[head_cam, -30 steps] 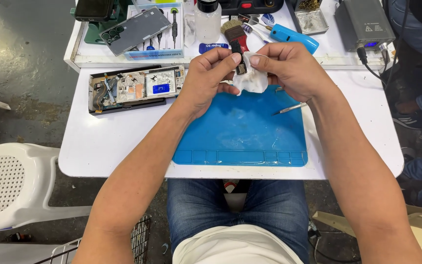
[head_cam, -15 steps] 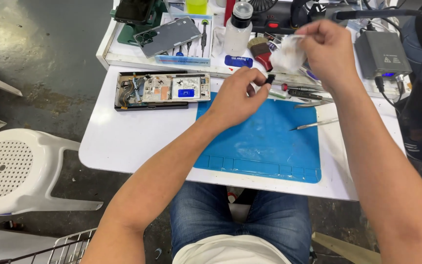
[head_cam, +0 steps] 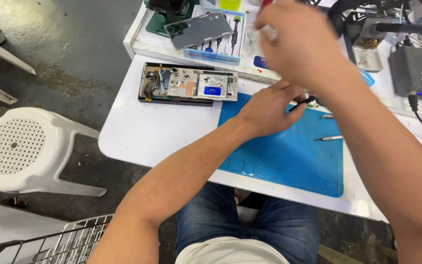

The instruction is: Cleaning a small electronic component and a mobile phone frame using a toothbrush, cleaning liquid, and a cloth at a repair station.

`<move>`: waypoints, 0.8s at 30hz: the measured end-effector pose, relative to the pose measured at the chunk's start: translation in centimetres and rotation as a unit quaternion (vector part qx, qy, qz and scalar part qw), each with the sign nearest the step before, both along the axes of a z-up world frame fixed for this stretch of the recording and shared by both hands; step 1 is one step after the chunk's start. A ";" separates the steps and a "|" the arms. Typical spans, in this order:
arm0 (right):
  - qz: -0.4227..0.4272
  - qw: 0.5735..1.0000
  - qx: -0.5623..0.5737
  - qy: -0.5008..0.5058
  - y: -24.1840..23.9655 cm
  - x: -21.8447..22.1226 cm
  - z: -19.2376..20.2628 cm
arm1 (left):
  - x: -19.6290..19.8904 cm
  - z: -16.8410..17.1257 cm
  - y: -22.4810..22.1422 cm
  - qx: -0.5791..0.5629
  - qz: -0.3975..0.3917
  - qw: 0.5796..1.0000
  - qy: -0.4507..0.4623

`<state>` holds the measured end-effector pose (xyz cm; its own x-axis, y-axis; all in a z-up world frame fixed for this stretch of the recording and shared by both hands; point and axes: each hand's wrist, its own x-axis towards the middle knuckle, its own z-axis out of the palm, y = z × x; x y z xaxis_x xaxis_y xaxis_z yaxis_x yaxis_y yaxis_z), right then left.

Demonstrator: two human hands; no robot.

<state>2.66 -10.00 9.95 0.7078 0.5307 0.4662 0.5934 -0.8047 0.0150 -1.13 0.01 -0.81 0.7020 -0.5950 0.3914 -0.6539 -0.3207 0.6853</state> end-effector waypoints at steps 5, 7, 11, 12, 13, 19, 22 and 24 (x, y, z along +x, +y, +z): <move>-0.155 0.955 -0.179 0.181 6.1 7.9 -2.8 | 0.6 -1.0 -0.1 -0.003 0.002 1.000 -0.008; -0.199 0.934 -0.219 0.200 7.4 9.5 -3.5 | 1.1 -2.2 -0.2 0.004 0.002 1.000 -0.007; -0.252 0.875 -0.229 0.345 8.5 10.1 -2.3 | 1.8 -3.8 -0.4 -0.079 -0.038 0.991 -0.098; -0.256 0.857 -0.239 0.379 8.6 10.5 -2.0 | 1.9 -3.8 -0.3 -0.082 -0.032 0.991 -0.098; -0.255 0.858 -0.239 0.377 8.5 10.3 -1.8 | 1.8 -3.3 -0.2 -0.081 -0.030 0.991 -0.099; -0.286 0.866 -0.125 0.392 8.5 8.0 0.3 | 0.8 -1.0 0.4 -0.058 0.000 0.998 -0.034; -0.280 0.886 -0.110 0.353 7.0 7.9 1.4 | 0.5 0.0 0.5 -0.037 -0.009 0.999 -0.012; -0.223 0.932 -0.129 0.256 5.0 9.1 0.7 | 0.1 0.7 0.8 -0.038 0.041 0.998 -0.025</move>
<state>11.76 -5.02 10.68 0.9795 0.1775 -0.0953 0.1828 -0.9819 0.0499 -1.05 0.80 -0.08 0.7262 -0.5031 0.4685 -0.6609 -0.3235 0.6771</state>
